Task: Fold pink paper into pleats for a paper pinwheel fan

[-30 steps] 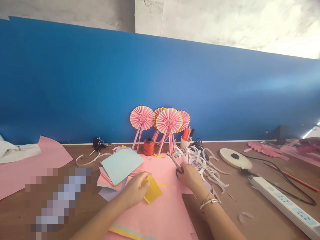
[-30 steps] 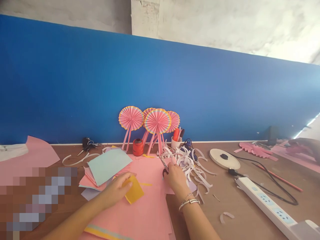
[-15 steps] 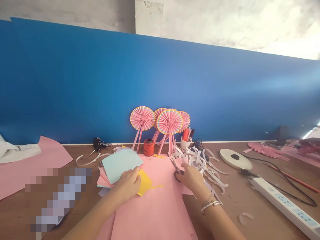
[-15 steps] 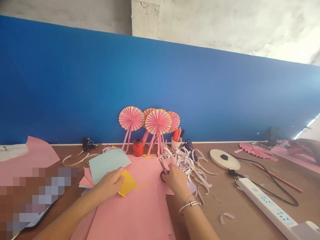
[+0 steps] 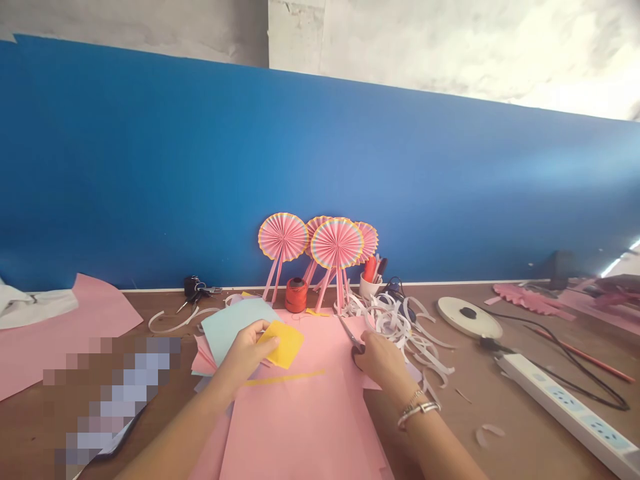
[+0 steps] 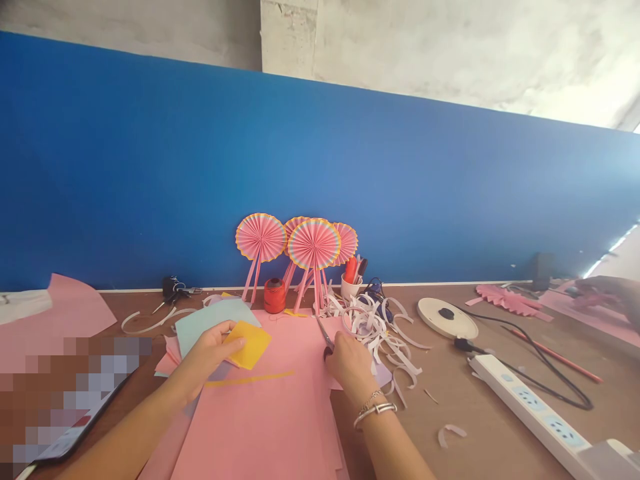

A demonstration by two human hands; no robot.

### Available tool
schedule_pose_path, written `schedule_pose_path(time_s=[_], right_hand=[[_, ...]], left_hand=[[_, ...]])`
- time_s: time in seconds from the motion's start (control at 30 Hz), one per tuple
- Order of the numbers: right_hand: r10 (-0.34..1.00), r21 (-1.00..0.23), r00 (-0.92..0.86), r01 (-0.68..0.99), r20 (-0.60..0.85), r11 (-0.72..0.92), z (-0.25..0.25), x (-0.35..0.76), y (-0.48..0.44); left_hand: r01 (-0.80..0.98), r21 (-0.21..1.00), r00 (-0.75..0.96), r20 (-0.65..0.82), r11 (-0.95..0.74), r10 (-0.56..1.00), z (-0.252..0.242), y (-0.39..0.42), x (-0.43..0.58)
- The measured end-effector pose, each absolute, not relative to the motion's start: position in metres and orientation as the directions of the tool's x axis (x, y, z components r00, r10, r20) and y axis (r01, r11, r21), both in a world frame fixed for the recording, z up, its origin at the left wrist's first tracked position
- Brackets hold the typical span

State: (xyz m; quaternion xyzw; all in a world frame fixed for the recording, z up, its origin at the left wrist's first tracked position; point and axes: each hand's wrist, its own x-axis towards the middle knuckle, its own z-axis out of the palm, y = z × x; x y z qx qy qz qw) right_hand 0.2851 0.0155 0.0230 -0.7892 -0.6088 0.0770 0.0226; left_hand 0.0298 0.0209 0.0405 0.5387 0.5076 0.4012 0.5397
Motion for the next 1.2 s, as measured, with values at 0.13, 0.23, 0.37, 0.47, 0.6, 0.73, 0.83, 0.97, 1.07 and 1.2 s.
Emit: schedule_pose_path(time_s=[0.13,0.23,0.37,0.47,0.6,0.73,0.83,0.97,1.07,1.2], right_hand=[[0.961,-0.165,0.256,0.948,-0.109,-0.271,0.024,0.288,0.016],[0.960,-0.183,0.262,0.943,-0.098,-0.277,0.023,0.291,0.016],[0.959,-0.188,0.275,0.940,-0.076,-0.284,0.022,0.293,0.018],[0.959,-0.298,0.273,0.911,-0.079,-0.283,0.023,0.292,0.021],[0.979,-0.691,0.155,0.694,-0.132,-0.203,0.027,0.285,0.023],[0.979,-0.955,-0.118,0.266,-0.165,-0.129,0.026,0.274,0.019],[0.951,-0.983,-0.260,0.118,-0.171,-0.144,0.023,0.267,0.016],[0.908,-0.982,-0.377,0.111,-0.183,-0.152,0.021,0.258,0.012],[0.904,-0.978,-0.384,0.155,-0.189,-0.139,0.018,0.255,0.012],[0.904,-0.975,-0.394,0.199,-0.169,-0.095,0.014,0.256,0.015]], left_hand=[[0.055,0.990,0.120,-0.136,0.130,0.983,0.033,0.026,0.029],[0.034,0.990,0.114,-0.141,0.138,0.983,0.029,0.028,0.028],[0.002,0.988,0.125,-0.155,0.156,0.980,0.031,0.027,0.026],[-0.030,0.987,0.150,-0.149,0.155,0.977,0.035,0.026,0.025],[-0.080,0.985,0.120,-0.145,0.155,0.982,0.033,0.030,0.025],[-0.080,0.990,0.050,-0.112,0.116,0.992,0.027,0.035,0.024],[-0.024,0.996,0.042,-0.079,0.080,0.996,0.028,0.034,0.024],[0.026,0.998,0.047,-0.054,0.053,0.997,0.032,0.030,0.026],[0.008,0.997,0.078,-0.073,0.072,0.994,0.033,0.028,0.028],[-0.044,0.995,0.129,-0.080,0.087,0.988,0.033,0.028,0.026]])
